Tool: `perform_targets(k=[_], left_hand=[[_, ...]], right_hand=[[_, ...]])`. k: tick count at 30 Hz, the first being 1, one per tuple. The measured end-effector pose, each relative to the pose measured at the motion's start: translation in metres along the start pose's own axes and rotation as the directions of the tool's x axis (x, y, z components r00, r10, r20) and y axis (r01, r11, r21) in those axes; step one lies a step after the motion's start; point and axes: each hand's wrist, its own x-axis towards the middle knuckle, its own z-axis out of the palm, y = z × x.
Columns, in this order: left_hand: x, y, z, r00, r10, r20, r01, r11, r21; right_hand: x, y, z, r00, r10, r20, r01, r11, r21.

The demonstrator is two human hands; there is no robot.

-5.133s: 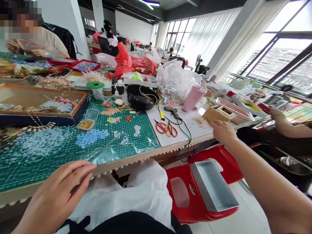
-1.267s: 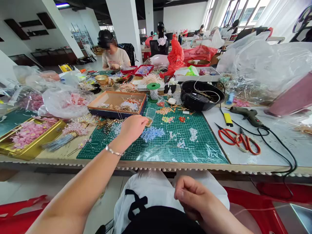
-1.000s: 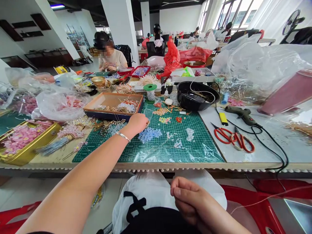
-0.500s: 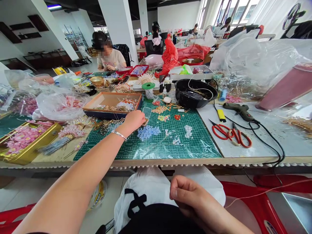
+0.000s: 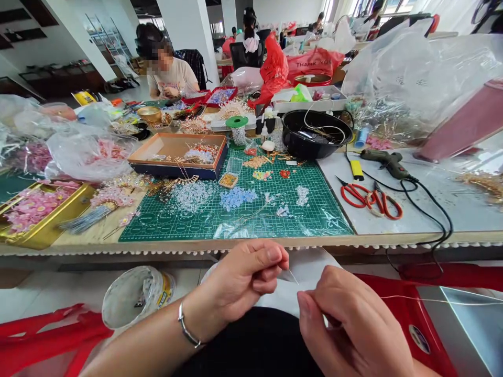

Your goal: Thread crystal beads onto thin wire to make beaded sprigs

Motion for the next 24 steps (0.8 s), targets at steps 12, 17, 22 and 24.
perform_targets(k=[12,17,22,24], left_hand=[[-0.015,-0.002,0.005,0.996,-0.083,0.038,0.087,0.99,-0.111],[-0.019,-0.002,0.007,0.995,-0.086,0.056,0.091,0.991,-0.1],[-0.02,-0.003,0.007,0.993,-0.11,0.045,0.113,0.991,-0.071],[-0.021,-0.004,0.007,0.993,-0.115,0.035,0.117,0.991,-0.066]], right_hand=[[-0.011,-0.007,0.008,0.999,-0.018,0.03,0.019,0.999,-0.03],[-0.009,-0.01,0.007,0.998,-0.045,0.04,0.047,0.997,-0.064],[-0.009,-0.01,0.007,0.996,-0.08,0.043,0.085,0.989,-0.122],[-0.01,-0.01,0.007,0.994,-0.097,0.043,0.102,0.986,-0.132]])
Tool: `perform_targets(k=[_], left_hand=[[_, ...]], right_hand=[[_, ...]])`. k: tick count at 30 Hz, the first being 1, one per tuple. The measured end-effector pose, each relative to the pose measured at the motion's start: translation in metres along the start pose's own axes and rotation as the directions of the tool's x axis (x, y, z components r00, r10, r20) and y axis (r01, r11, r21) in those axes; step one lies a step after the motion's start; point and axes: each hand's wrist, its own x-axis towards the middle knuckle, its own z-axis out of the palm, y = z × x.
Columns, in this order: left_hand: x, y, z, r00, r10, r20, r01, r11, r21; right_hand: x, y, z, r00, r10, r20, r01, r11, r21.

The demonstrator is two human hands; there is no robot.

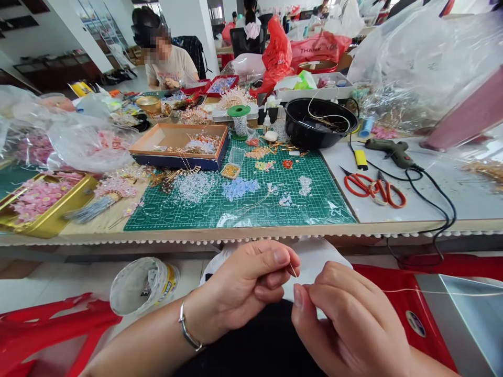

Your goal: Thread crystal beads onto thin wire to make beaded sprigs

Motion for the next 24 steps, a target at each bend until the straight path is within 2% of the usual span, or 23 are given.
perform_targets(k=[17,21,24], left_hand=[[0.0,-0.0035,0.0044,1.0,0.017,0.016,-0.017,1.0,-0.01],[-0.0002,-0.0046,0.0058,0.999,0.033,-0.015,-0.032,0.999,0.04],[-0.0023,-0.0058,0.0052,0.988,0.137,-0.074,-0.121,0.975,0.187]], right_hand=[[-0.0041,-0.0007,-0.0025,1.0,-0.006,-0.002,0.006,1.0,0.016],[-0.0061,0.0011,-0.0009,1.0,0.012,-0.009,-0.012,1.0,0.008],[-0.0073,0.0036,0.0016,0.995,0.1,-0.009,-0.1,0.995,0.017]])
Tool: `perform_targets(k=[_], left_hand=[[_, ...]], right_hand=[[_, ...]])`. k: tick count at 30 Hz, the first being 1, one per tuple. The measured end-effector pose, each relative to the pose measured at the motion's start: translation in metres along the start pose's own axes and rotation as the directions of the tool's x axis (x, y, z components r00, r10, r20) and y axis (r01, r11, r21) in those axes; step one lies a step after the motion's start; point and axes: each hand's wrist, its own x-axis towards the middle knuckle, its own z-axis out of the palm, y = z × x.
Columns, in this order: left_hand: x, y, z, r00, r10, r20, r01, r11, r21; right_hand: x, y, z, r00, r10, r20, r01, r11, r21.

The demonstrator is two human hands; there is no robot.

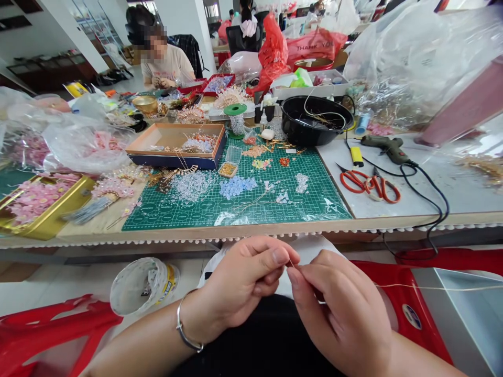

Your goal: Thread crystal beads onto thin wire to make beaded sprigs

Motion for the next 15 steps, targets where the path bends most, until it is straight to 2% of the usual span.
perform_targets(k=[2,5,7,10,15], left_hand=[[-0.0018,0.0002,-0.0017,0.99,0.14,-0.021,-0.132,0.967,0.216],[-0.0035,0.0017,-0.0048,0.92,0.39,0.021,-0.338,0.769,0.542],[-0.0039,0.0025,-0.0062,0.873,0.485,0.051,-0.406,0.666,0.626],[-0.0051,0.0026,-0.0065,0.863,0.499,0.08,-0.427,0.635,0.644],[-0.0101,0.0011,-0.0051,0.881,0.469,0.065,-0.402,0.67,0.624]], right_hand=[[-0.0008,0.002,0.0021,0.994,0.109,0.004,-0.109,0.993,0.047],[-0.0036,0.0043,0.0052,0.96,0.275,0.059,-0.281,0.945,0.167],[-0.0062,0.0049,0.0066,0.929,0.355,0.108,-0.371,0.892,0.258],[-0.009,0.004,0.0072,0.909,0.39,0.147,-0.416,0.849,0.324],[-0.0097,0.0002,0.0048,0.937,0.331,0.11,-0.349,0.9,0.261]])
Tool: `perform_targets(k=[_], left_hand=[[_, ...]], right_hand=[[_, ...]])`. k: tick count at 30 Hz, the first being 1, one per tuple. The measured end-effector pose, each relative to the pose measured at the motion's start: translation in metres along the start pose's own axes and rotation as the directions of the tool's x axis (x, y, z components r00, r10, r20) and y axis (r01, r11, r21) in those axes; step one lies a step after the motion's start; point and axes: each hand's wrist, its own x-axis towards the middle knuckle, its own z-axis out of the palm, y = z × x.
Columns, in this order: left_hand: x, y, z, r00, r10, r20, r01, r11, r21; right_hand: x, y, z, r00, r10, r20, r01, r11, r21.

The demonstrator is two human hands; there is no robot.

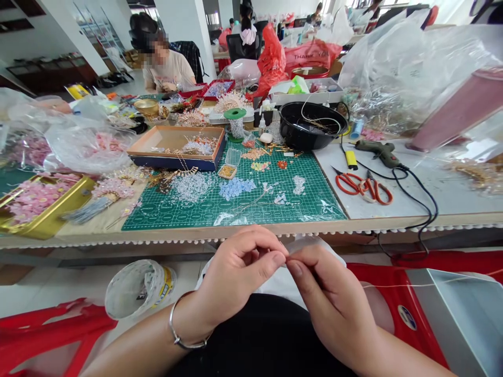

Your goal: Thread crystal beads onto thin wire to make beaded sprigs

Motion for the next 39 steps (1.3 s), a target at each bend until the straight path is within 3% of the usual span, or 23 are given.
perform_targets(k=[6,9,13,16,18,20,23,27,31,33,36,39], left_hand=[[-0.002,0.004,-0.003,0.999,-0.002,0.055,0.009,0.99,-0.144],[0.0,0.007,-0.011,1.0,-0.004,-0.03,-0.002,0.979,-0.203],[0.005,0.005,-0.02,0.99,-0.089,-0.111,0.027,0.883,-0.468],[0.007,-0.001,-0.016,0.969,-0.232,0.084,0.232,0.742,-0.629],[0.006,-0.004,-0.007,0.928,-0.295,0.229,0.373,0.696,-0.614],[0.005,-0.004,0.003,0.925,-0.29,0.245,0.379,0.722,-0.578],[0.005,0.0,0.012,0.967,-0.2,0.156,0.253,0.782,-0.57],[0.008,0.005,0.008,0.984,-0.148,0.096,0.177,0.81,-0.56],[0.012,0.006,-0.006,0.979,-0.198,0.056,0.19,0.758,-0.624],[0.015,0.006,-0.013,0.977,-0.212,0.025,0.176,0.735,-0.654],[0.022,0.006,-0.024,0.975,-0.217,-0.035,0.143,0.745,-0.652],[0.031,0.006,-0.033,0.974,-0.218,-0.069,0.135,0.79,-0.599]], right_hand=[[-0.004,-0.004,-0.002,1.0,0.011,0.029,-0.011,1.0,-0.002],[-0.008,-0.005,-0.006,0.999,0.008,-0.033,-0.01,0.999,-0.05],[-0.012,-0.006,-0.016,0.991,-0.082,-0.106,0.063,0.984,-0.167],[-0.011,-0.006,-0.023,0.97,-0.147,-0.191,0.101,0.967,-0.232],[-0.01,-0.006,-0.024,0.963,-0.171,-0.207,0.116,0.96,-0.254],[-0.01,-0.007,-0.022,0.97,-0.177,-0.165,0.131,0.958,-0.255],[-0.011,-0.007,-0.017,0.982,-0.177,-0.062,0.156,0.954,-0.256],[-0.013,-0.004,-0.017,0.973,-0.229,-0.024,0.211,0.927,-0.311],[-0.013,-0.001,-0.023,0.893,-0.447,-0.056,0.338,0.748,-0.572],[-0.014,-0.001,-0.026,0.86,-0.51,-0.004,0.375,0.638,-0.672],[-0.018,-0.003,-0.029,0.849,-0.506,0.152,0.457,0.56,-0.691],[-0.025,-0.006,-0.031,0.832,-0.488,0.265,0.526,0.543,-0.655]])
